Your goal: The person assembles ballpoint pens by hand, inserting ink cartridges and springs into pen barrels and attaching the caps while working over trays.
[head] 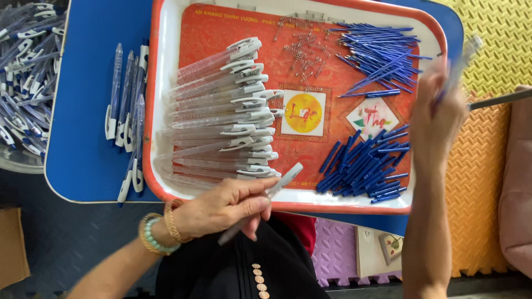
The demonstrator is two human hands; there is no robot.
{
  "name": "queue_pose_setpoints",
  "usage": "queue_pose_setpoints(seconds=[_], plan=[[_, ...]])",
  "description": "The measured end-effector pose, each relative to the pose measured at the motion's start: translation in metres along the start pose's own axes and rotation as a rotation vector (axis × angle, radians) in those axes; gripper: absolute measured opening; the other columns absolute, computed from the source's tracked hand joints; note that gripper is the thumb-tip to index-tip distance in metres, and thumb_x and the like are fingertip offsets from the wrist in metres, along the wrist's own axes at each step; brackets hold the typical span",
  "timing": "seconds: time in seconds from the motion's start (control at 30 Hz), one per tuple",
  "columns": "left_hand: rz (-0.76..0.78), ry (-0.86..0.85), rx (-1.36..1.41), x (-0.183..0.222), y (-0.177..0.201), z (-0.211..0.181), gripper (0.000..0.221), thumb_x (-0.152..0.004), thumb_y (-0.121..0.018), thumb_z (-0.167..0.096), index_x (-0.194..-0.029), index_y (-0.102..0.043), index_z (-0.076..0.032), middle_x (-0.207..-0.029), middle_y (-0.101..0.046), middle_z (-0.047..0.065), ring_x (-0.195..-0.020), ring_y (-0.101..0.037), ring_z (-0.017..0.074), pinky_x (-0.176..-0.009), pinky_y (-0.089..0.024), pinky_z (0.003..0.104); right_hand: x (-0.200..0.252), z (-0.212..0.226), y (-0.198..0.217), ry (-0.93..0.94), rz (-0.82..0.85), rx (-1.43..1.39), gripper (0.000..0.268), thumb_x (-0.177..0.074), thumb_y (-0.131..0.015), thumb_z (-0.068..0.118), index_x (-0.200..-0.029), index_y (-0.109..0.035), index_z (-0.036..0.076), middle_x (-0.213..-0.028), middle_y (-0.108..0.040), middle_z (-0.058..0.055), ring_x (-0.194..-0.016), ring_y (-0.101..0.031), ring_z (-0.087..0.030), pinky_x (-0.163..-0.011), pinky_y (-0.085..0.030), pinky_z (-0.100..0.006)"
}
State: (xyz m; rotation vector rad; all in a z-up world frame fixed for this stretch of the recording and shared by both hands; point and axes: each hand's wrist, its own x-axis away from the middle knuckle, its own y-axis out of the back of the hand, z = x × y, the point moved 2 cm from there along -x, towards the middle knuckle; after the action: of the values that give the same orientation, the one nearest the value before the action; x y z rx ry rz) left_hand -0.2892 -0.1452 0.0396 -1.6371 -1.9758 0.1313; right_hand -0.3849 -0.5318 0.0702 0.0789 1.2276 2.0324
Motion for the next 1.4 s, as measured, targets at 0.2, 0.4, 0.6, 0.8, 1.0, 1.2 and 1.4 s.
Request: queue_pose_setpoints(seconds=[0.2, 0.4, 0.6, 0.8, 1.0, 1.2, 1.4], plan=[[-0.298, -0.164, -1.438, -0.017, 0.010, -0.095, 0.019, -0.115, -0.058, -0.040, -0.121, -0.064, -0.022, -0.078, -0.078, 0.012, -0.068, -0.078, 0.0444, -0.050, -0.057, 0.067, 0.082, 0.098, -0.050, -0.623, 0.844, -1.212, 0.053, -0.115, -0.046, 0.031, -0.138, -0.064, -0.013, -0.128, -0.077, -0.036, -0.115, -0.081, -0.045, -0.089, -0.070, -0.045], [-0.630, -0.632, -2.070, -0.043, -0.023, -0.118, 0.017, -0.091, -0.072, -0.009, -0.083, -0.075, -0.023, -0.072, -0.069, -0.001, -0.069, -0.062, 0.0204, -0.065, -0.044, 0.039, 0.082, 0.072, -0.097, -0.819, 0.768, -1.344, 0.041, -0.112, -0.063, 0.031, -0.131, -0.078, -0.002, -0.109, -0.084, -0.018, -0.094, -0.082, -0.025, -0.082, -0.069, -0.040], [-0.647, -0.882, -2.076, -0.034, -0.030, -0.139, 0.028, -0.099, -0.059, 0.006, -0.080, -0.067, -0.012, -0.074, -0.056, 0.003, -0.069, -0.047, 0.0203, -0.071, -0.040, 0.037, 0.071, 0.069, -0.097, -0.893, 0.650, -1.357, 0.019, -0.110, -0.072, 0.024, -0.105, -0.081, 0.007, -0.090, -0.083, -0.005, -0.076, -0.078, -0.011, -0.063, -0.060, -0.023], [-0.730, -0.849, -2.234, -0.033, 0.010, -0.161, 0.043, -0.109, -0.075, -0.065, -0.092, -0.071, -0.026, -0.093, -0.077, 0.006, -0.081, -0.074, 0.0274, -0.070, -0.055, 0.042, 0.067, 0.038, -0.107, -0.764, 0.705, -1.439, 0.014, -0.103, -0.073, 0.008, -0.107, -0.065, -0.002, -0.070, -0.069, -0.011, -0.055, -0.069, -0.017, -0.051, -0.056, -0.022], [-0.633, -0.560, -1.420, -0.058, 0.164, -0.125, 0.015, -0.103, -0.088, -0.008, -0.115, -0.081, -0.013, -0.091, -0.081, 0.004, -0.079, -0.074, 0.0213, -0.073, -0.062, 0.039, -0.005, 0.083, -0.089, -0.134, 0.567, -0.522, 0.018, -0.117, -0.061, 0.012, -0.120, -0.076, 0.002, -0.082, -0.067, -0.004, -0.076, -0.067, -0.012, -0.072, -0.056, -0.026], [-0.583, -0.389, -1.281, -0.099, 0.191, -0.069, 0.012, -0.093, -0.091, -0.013, -0.103, -0.085, -0.014, -0.104, -0.080, 0.012, -0.093, -0.075, 0.0231, -0.090, -0.065, 0.033, -0.023, 0.084, -0.118, 0.202, 0.431, -0.138, 0.021, -0.112, -0.063, 0.022, -0.124, -0.077, 0.012, -0.107, -0.077, -0.005, -0.095, -0.071, -0.025, -0.087, -0.051, -0.043], [-0.781, -0.599, -1.595, 0.035, 0.223, -0.081, 0.046, -0.105, -0.055, 0.011, -0.139, -0.083, 0.002, -0.129, -0.077, 0.026, -0.110, -0.073, 0.0398, -0.101, -0.058, 0.051, -0.004, 0.102, -0.070, 0.200, 0.471, -0.182, 0.026, -0.119, -0.059, 0.021, -0.140, -0.070, 0.010, -0.145, -0.072, -0.015, -0.102, -0.065, -0.025, -0.085, -0.048, -0.040]])
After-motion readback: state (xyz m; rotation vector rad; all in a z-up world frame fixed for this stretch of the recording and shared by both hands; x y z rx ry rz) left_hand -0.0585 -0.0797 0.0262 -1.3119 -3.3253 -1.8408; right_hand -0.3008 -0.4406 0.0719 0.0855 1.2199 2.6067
